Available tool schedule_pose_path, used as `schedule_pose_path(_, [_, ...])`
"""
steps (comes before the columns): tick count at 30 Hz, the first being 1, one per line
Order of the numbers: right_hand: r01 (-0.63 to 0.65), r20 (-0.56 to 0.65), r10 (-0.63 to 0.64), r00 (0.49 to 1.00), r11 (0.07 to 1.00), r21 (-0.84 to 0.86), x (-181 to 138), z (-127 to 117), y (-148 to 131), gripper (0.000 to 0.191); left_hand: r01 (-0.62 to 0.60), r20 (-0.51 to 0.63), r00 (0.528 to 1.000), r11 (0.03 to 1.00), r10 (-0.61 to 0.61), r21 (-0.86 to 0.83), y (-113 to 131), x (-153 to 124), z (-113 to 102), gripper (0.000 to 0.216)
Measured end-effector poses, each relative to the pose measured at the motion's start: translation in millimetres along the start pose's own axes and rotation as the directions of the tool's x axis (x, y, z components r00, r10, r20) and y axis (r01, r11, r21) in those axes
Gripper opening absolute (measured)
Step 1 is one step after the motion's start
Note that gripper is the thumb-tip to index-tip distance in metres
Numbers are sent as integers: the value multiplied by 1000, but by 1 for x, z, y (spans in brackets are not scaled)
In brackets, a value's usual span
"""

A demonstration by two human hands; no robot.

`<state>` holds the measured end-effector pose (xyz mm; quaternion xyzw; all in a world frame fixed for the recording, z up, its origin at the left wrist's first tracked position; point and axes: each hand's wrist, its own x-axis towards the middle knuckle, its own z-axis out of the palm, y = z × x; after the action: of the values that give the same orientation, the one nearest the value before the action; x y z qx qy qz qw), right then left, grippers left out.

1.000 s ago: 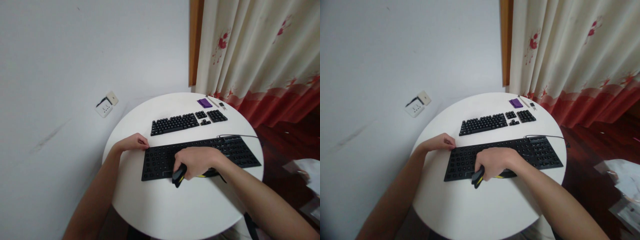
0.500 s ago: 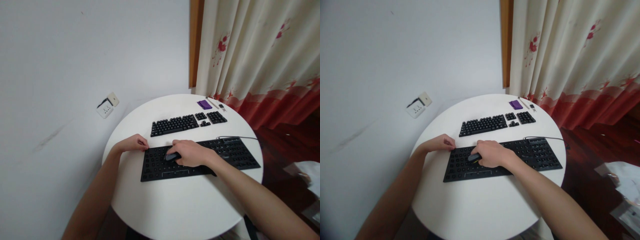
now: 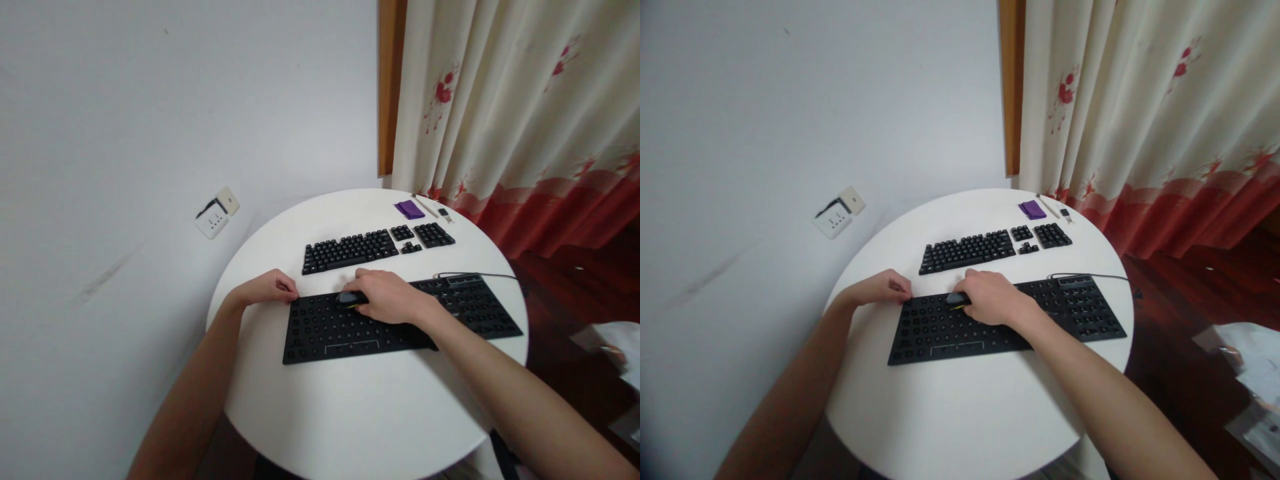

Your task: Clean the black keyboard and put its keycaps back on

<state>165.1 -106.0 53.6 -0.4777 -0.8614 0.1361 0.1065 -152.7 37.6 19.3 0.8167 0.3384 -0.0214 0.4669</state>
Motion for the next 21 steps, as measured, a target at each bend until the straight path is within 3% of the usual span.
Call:
schedule_pose_path(3, [-8, 23, 8, 1000, 1000, -15, 3, 7, -9, 36, 10, -6, 1000, 1000, -10, -5, 2, 0, 0, 30])
schedule_pose_path(7, [-61, 11, 60, 998, 998, 20, -2, 4, -1, 40, 17, -1, 1000, 1000, -17, -17, 2, -1, 1, 30])
schedule_pose_path(12, [-260, 12, 260, 965, 965, -37, -12, -11, 20, 38, 11, -13, 1000, 1000, -10, 23, -2, -1, 0, 28])
schedule_pose_path(14, [-286, -36, 285, 958, 958, -27, -11, -13, 21, 36, 5, -10, 1000, 1000, -5, 29, -3, 0, 0, 29])
schedule_pose_path(18, [-139, -130, 146, 981, 989, 58, -2, -3, 3, 36, 5, -4, 1000, 1000, -5, 9, 0, -1, 0, 29])
schedule_pose_path(21, [-11, -54, 15, 998, 997, 77, 2, 11, -13, 32, 10, -2, 1000, 1000, -10, -3, 1, -1, 0, 28])
